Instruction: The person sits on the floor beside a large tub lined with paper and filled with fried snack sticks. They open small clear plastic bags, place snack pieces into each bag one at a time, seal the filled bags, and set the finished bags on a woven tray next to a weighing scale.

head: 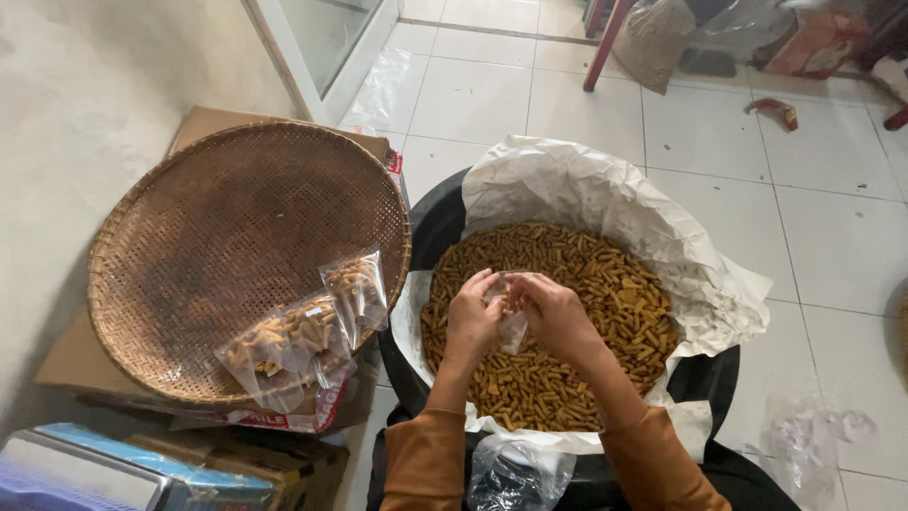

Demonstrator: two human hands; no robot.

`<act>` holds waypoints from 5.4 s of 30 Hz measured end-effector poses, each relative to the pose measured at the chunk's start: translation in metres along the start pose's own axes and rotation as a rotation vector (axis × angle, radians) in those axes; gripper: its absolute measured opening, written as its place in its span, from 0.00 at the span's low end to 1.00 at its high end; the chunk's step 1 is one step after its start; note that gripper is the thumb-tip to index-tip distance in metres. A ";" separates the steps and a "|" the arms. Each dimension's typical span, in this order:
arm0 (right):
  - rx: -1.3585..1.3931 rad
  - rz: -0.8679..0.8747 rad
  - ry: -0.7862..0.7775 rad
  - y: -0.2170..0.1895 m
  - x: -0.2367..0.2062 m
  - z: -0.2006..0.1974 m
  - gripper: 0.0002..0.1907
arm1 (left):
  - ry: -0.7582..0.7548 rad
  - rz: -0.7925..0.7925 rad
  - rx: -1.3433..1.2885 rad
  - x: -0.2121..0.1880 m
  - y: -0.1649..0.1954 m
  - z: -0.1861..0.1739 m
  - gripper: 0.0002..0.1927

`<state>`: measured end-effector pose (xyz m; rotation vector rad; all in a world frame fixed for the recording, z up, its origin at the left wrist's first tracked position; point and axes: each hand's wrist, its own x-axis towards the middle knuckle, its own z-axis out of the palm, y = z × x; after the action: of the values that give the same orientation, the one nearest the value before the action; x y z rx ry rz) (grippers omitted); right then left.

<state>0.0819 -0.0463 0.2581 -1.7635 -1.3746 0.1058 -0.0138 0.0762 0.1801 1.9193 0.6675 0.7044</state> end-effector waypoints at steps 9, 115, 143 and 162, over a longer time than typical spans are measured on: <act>0.031 0.376 0.029 0.067 -0.055 -0.030 0.02 | 0.043 -0.181 -0.264 0.004 0.009 -0.010 0.23; -0.468 0.532 -0.573 0.092 -0.164 -0.091 0.21 | 0.100 -0.297 -0.740 -0.065 -0.002 0.002 0.10; -0.323 0.492 -0.115 0.041 -0.139 -0.062 0.11 | -0.158 0.381 0.327 -0.134 0.057 0.087 0.16; -0.138 -0.292 0.113 -0.009 -0.133 -0.043 0.13 | -0.279 0.260 -0.011 -0.116 0.006 0.094 0.04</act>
<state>0.0476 -0.1804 0.2341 -1.6323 -1.5697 -0.2487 -0.0255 -0.0630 0.1275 2.0653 0.2422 0.5803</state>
